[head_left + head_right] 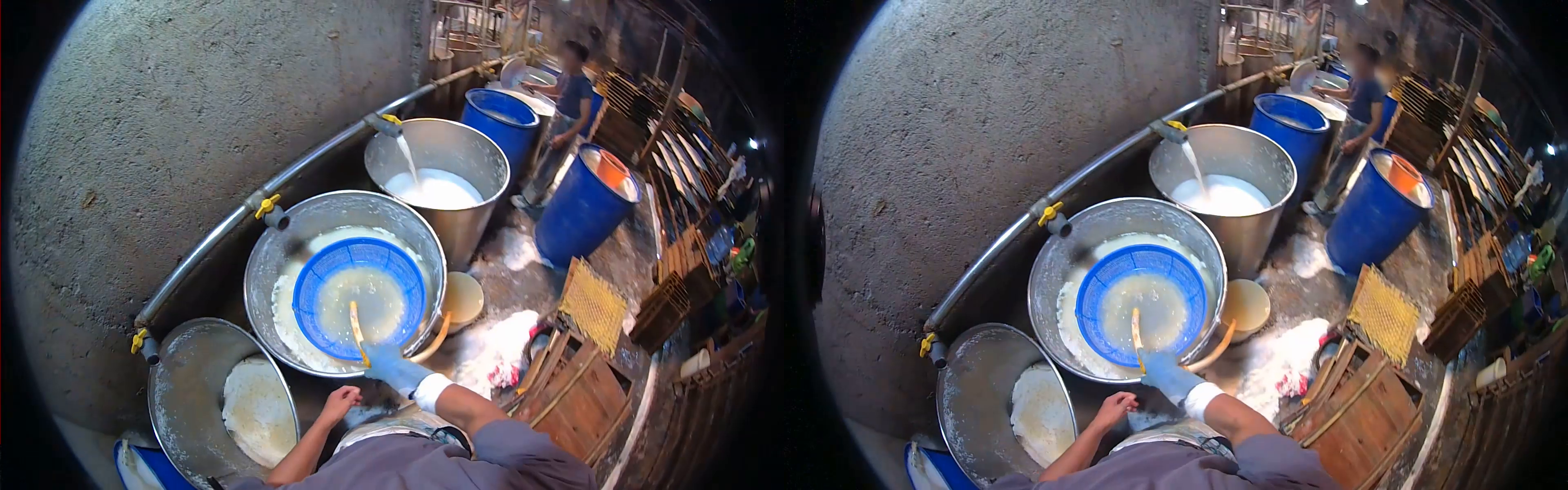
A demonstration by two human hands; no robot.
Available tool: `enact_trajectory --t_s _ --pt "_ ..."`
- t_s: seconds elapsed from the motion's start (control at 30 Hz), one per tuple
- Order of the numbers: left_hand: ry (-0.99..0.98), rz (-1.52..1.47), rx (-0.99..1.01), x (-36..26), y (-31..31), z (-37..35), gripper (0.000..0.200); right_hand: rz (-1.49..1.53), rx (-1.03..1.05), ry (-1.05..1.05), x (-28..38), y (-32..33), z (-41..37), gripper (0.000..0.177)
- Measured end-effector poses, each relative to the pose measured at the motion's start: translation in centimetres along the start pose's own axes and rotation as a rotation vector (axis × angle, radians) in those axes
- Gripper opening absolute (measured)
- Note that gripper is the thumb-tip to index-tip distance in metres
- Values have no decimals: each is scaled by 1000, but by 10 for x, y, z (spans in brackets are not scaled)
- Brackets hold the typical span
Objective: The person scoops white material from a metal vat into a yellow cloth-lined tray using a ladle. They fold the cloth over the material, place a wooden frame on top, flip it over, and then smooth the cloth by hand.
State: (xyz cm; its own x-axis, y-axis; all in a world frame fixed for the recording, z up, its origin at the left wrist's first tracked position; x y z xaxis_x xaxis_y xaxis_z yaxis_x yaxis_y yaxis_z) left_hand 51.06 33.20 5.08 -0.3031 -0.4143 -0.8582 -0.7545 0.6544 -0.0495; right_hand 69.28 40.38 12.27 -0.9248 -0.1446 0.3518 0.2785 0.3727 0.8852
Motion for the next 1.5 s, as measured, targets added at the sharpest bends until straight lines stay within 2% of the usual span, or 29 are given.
enact_trajectory --t_s 0.03,0.07,0.1,0.13,0.2,0.23,0.27,0.3,0.33,0.4,0.43,0.47,0.5,0.53,0.57,0.6,0.63,0.67,0.73,0.83,0.97,1.1,1.27,1.33,1.4,1.47,1.5 --pt "15 -34 -109 2 9 -8 27 96 119 -37 -13 -23 13 65" --pt "15 -35 -128 4 12 -18 27 196 238 -75 -20 -40 21 59" --pt "24 -76 -231 6 19 -26 28 190 211 -42 -24 -34 15 45" --pt "31 -123 -331 8 25 -29 30 178 213 -29 -38 -23 16 45" --pt "106 -187 -438 15 28 -45 28 359 80 43 -66 -7 5 46" --pt "105 -197 -458 21 27 -49 28 328 102 10 -73 34 -16 43" --pt "130 -206 -470 26 24 -54 29 385 105 35 -84 70 -36 46" --pt "127 -214 -481 31 22 -57 31 389 -58 69 -112 81 -44 52" --pt "123 -222 -488 35 20 -59 33 532 -48 37 -130 107 -62 58" --pt "109 -210 -491 34 18 -66 34 466 -77 12 -164 161 -84 58" --pt "112 -208 -500 34 20 -69 34 574 -165 21 -178 192 -108 61" --pt "111 -204 -505 34 23 -71 34 525 -267 -17 -189 223 -135 68" --pt "112 -203 -517 38 29 -72 35 761 -169 -244 -192 244 -157 68" --pt "104 -205 -530 41 35 -74 35 929 -272 -158 -214 254 -177 68" --pt "101 -207 -529 44 40 -73 35 816 -359 -251 -233 268 -197 69" --pt "96 -208 -532 44 46 -73 34 848 -461 -227 -244 277 -218 65" --pt "95 -209 -518 43 50 -71 34 747 -587 -194 -252 289 -238 62" --pt "80 -204 -528 41 57 -68 33 814 -637 -215 -243 301 -258 61" --pt "71 -202 -517 35 67 -59 32 904 -659 -290 -228 315 -292 61" --pt "-27 -112 -476 14 83 -33 30 851 -690 -408 -231 317 -329 61" --pt "-69 -73 -425 -9 103 3 33 832 -739 -449 -228 331 -344 62" --pt "-86 -123 -483 -29 112 33 32 847 -712 -369 -260 346 -317 63" --pt "-27 -158 -576 -23 126 70 39 840 -612 -245 -296 389 -218 63" --pt "-12 -275 -691 -5 133 84 33 851 -541 -167 -315 402 -165 63" --pt "5 -254 -783 25 148 104 36 856 -481 -102 -326 419 -104 64" --pt "87 26 -1080 54 172 109 43 849 -404 -40 -337 428 -34 66" --pt "170 -15 -1110 37 165 104 52 811 -352 -47 -346 428 5 67"
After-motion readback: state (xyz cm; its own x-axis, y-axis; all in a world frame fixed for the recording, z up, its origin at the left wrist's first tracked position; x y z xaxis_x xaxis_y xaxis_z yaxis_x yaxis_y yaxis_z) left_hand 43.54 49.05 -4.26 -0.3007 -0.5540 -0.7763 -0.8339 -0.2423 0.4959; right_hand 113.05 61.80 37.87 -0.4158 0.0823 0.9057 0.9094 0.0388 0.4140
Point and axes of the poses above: each hand's wrist, its own z-axis towards the middle knuckle, its own y-axis out of the back of the hand, x = y × z, the point moved 8 cm from there along z, towards the middle knuckle, and after that the axes turned 11 degrees about x, right-handed, at the moved point
